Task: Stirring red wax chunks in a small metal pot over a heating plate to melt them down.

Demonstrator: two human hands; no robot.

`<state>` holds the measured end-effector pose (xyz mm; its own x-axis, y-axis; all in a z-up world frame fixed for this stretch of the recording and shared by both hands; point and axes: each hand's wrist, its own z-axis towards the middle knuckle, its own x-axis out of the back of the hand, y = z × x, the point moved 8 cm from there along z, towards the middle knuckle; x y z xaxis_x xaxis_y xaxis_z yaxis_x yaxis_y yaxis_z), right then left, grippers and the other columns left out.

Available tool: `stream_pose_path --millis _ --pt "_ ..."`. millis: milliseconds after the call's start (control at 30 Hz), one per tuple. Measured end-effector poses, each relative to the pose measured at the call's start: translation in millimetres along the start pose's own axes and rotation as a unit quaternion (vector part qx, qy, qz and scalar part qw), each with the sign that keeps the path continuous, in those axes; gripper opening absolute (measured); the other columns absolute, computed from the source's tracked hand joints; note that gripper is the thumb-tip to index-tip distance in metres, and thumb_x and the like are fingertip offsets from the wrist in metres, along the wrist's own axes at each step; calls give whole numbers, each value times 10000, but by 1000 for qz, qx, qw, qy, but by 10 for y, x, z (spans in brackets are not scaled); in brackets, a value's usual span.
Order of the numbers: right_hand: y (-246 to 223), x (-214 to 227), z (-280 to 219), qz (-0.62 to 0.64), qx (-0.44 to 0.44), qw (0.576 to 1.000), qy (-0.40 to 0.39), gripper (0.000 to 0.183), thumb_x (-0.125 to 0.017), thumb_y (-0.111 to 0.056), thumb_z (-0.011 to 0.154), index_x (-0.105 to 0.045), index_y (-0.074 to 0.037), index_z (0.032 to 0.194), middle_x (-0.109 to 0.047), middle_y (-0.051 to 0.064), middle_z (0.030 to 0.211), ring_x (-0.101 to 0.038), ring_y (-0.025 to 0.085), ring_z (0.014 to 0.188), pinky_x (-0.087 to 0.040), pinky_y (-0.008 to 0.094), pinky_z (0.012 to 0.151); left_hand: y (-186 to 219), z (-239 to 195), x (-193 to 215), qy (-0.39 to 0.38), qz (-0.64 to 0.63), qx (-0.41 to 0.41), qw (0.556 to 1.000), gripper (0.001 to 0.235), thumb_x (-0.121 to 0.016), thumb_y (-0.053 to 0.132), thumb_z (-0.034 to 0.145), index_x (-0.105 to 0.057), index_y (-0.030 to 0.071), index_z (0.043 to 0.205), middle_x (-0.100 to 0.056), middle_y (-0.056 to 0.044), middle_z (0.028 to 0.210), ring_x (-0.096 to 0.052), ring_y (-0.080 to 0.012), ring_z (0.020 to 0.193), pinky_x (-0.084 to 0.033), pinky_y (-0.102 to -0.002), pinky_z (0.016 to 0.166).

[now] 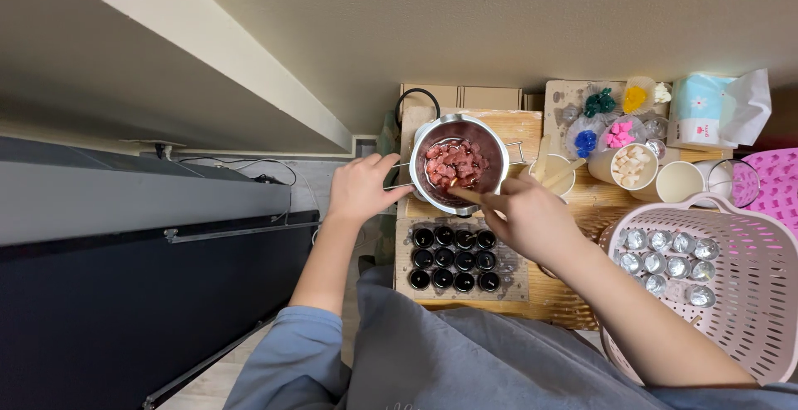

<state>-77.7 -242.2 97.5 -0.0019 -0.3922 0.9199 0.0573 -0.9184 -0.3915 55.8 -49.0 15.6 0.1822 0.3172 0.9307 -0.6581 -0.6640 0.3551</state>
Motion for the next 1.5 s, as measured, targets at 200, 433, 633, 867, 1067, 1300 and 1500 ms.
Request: stream_pose_path --millis 200,433,633,867,1067,1300,1500 --pt "-1 40 9 16 20 1000 2 182 -756 -173 788 -796 -82 940 -663 116 768 -644 316 783 -558 443 698 -7 -30 -6 9 -10 -4 1000 565 -823 582 711 -752 173 1094 -695 -37 866 -691 -259 862 -565 -407 700" --pt "48 -13 -4 17 1 1000 -9 205 -764 -181 793 -802 -85 970 -662 121 762 -652 311 779 -556 441 695 19 -67 54 40 -17 -7 999 593 -807 632 715 -760 167 1080 -704 -32 866 -689 -253 846 -569 -401 704" --pt "63 23 -10 30 16 999 13 180 -760 -177 793 -798 -73 936 -667 114 760 -662 307 781 -566 435 714 5 -91 60 57 -16 -8 998 591 -792 646 711 -777 176 1068 -704 -29 840 -685 -239 832 -560 -393 676" --pt "150 263 -22 58 -22 998 2 156 -735 -178 838 -801 -65 923 -705 84 717 -664 270 711 -559 416 667 6 -118 53 67 -7 1 998 602 -780 671 708 -779 189 1070 -702 -11 818 -679 -213 811 -556 -373 660" --pt "344 292 -100 75 -70 993 66 156 -711 -193 906 -799 -74 956 -694 101 688 -651 285 671 -539 430 651 18 -154 50 80 -7 8 997 596 -787 654 701 -776 187 1071 -705 -12 821 -668 -216 810 -524 -385 716" --pt "412 191 -130 -9 -107 994 -3 158 -706 -230 887 -787 -101 845 -681 131 671 -669 335 665 -543 466 640 16 -196 28 83 -21 27 996 583 -803 626 720 -772 175 1089 -677 -12 788 -648 -208 806 -413 -378 788" --pt "352 275 -92 -1 -80 995 65 158 -710 -200 881 -778 -71 945 -680 137 741 -663 352 679 -540 464 625 80 -253 118 136 -3 40 990 584 -804 614 719 -766 173 1099 -677 -2 836 -638 -211 833 -416 -375 796"
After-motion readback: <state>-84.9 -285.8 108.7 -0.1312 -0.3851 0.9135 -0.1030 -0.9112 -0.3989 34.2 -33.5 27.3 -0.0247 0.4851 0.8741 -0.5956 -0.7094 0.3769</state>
